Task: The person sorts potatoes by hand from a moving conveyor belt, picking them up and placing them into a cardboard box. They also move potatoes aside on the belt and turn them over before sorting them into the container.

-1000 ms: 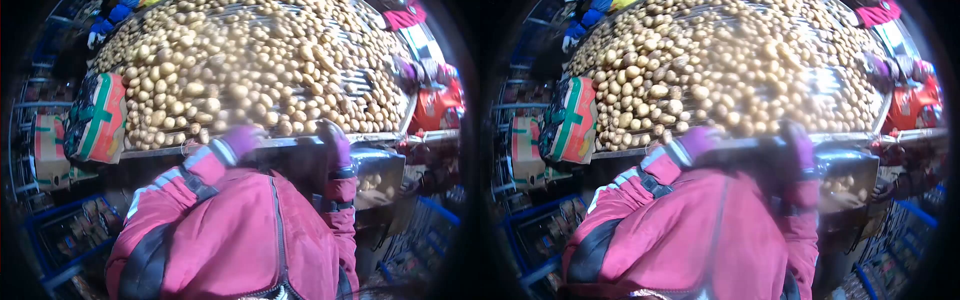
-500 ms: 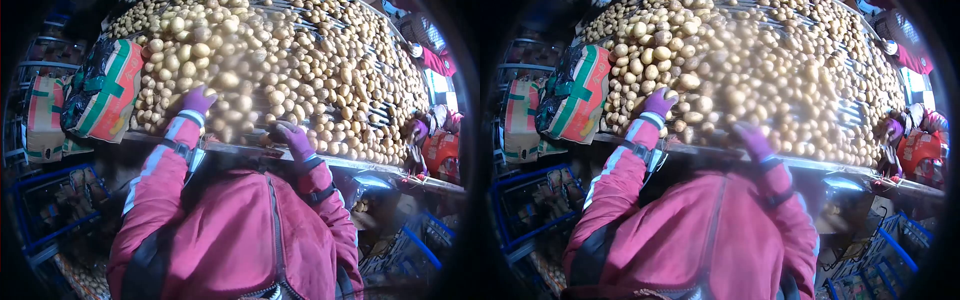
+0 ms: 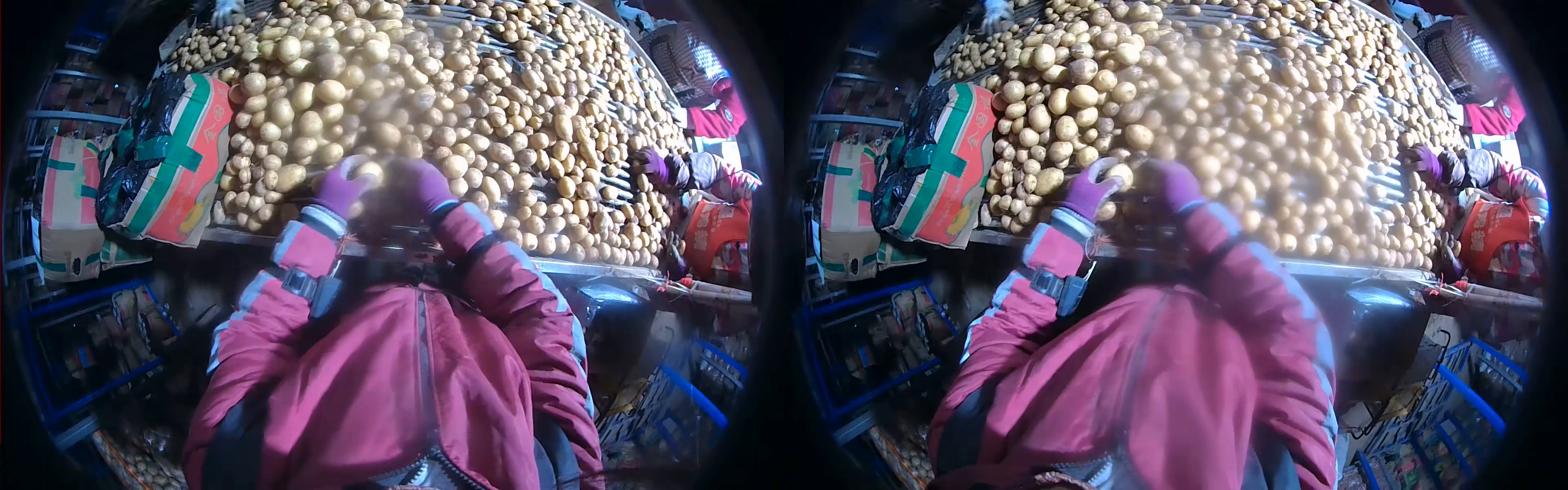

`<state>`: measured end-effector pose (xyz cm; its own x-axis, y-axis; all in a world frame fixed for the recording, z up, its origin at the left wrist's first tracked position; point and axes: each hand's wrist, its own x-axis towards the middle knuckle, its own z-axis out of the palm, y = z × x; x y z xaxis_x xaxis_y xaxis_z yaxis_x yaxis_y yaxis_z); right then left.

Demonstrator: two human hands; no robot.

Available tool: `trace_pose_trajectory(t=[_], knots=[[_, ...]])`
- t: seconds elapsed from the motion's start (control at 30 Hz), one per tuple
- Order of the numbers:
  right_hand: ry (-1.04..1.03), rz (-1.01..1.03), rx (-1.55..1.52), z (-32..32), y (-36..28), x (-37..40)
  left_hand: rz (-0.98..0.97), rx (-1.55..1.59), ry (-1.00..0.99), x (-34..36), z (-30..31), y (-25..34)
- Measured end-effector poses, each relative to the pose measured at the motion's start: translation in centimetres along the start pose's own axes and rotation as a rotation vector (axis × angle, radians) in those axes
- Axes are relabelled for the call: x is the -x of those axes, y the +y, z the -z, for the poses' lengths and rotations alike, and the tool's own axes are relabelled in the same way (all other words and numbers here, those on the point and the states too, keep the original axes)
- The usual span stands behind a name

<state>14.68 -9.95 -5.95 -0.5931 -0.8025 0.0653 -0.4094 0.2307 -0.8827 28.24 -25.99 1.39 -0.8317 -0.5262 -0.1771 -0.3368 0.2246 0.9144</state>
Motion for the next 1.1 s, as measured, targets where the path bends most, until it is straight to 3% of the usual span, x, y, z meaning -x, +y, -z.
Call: trace_pose_trajectory(t=[0.03, 0.07, 0.1, 0.13, 0.27, 0.37, 0.4, 0.43, 0.47, 0.5, 0.57, 0.6, 0.63, 0.67, 0.7, 0.73, 0.8, 0.9, 0.93, 0.97, 1.0, 1.03, 1.07, 1.1], knots=[[-0.019, -0.002, -0.223, 1.0, 0.0, -0.6, 0.026, 0.058, -0.007, 0.3, 0.6, 1.1], [-0.030, -0.274, -0.678, 2.7, 0.3, 0.0, -0.001, 0.102, -0.011, 0.8, 1.0, 2.1], [-0.121, -0.219, -0.708, 3.4, 1.8, 0.1, 0.144, 0.122, -0.006, 1.8, 1.3, 5.6], [-0.209, -0.165, -0.736, 4.1, 4.0, -0.1, 0.095, 0.179, -0.047, 2.0, 1.3, 6.2], [-0.075, 0.136, -0.409, 9.5, -1.1, 4.9, -0.053, 0.220, -0.145, 2.3, -0.2, 7.3], [-0.035, 0.213, -0.441, 12.5, -4.6, 8.6, -0.098, 0.224, -0.303, 3.2, -3.6, 11.2], [-0.051, 0.141, -0.604, 13.2, -5.8, 10.0, -0.082, 0.228, -0.351, 3.7, -5.4, 11.7], [-0.088, -0.147, -0.945, 12.8, -5.0, 11.8, -0.066, 0.230, -0.400, 4.0, -7.1, 11.9], [-0.016, -0.452, -1.297, 12.5, -4.2, 13.5, -0.206, 0.097, -0.483, 4.3, -8.7, 12.1], [-0.042, -0.449, -1.347, 14.6, -6.3, 14.6, -0.357, -0.023, -0.548, 4.6, -10.4, 12.3], [0.023, 0.290, -0.158, 17.6, -5.0, 17.2, -0.345, -0.023, -0.645, 5.4, -13.5, 13.8], [0.072, 0.223, -0.155, 17.9, -4.2, 18.9, -0.380, -0.081, -0.705, 5.7, -14.9, 14.3], [0.125, 0.152, -0.151, 17.7, -3.0, 20.7, -0.298, -0.094, -0.792, 6.4, -16.1, 16.3], [0.222, 0.238, -0.021, 17.6, -1.2, 22.9, -0.204, -0.015, -0.845, 6.7, -17.9, 15.9], [0.073, 0.033, -0.282, 18.8, -0.9, 24.7, -0.100, 0.057, -0.902, 6.8, -19.6, 15.3], [0.245, -0.049, -0.590, 19.1, -1.4, 26.9, -0.223, -0.019, -0.929, 6.8, -21.1, 15.1], [0.428, -0.128, -0.635, 19.5, 0.1, 32.3, -0.476, -0.162, -0.948, 6.8, -24.1, 14.9], [0.769, -0.292, -0.778, 20.9, 0.7, 41.0, -0.236, -0.206, -1.051, 7.5, -27.6, 16.0], [0.937, -0.372, -0.887, 21.3, 0.9, 44.0, -0.323, -0.213, -1.096, 7.4, -28.8, 15.8], [1.115, -0.432, -0.986, 21.7, 1.0, 47.1, -0.258, -0.224, -1.082, 7.7, -29.5, 15.6], [1.196, -0.564, -0.616, 22.8, -0.3, 50.1, -0.448, -0.324, -1.068, 7.4, -30.3, 14.9], [1.325, -0.524, -0.773, 23.9, -0.5, 53.3, -0.639, -0.418, -1.042, 7.1, -30.9, 14.3], [1.453, -0.482, -0.874, 24.8, -0.9, 56.4, -0.319, -0.353, -1.057, 7.9, -31.6, 15.4], [1.559, -0.452, -0.913, 25.8, -1.0, 59.7, -0.459, -0.309, -1.042, 7.1, -32.3, 13.5]])
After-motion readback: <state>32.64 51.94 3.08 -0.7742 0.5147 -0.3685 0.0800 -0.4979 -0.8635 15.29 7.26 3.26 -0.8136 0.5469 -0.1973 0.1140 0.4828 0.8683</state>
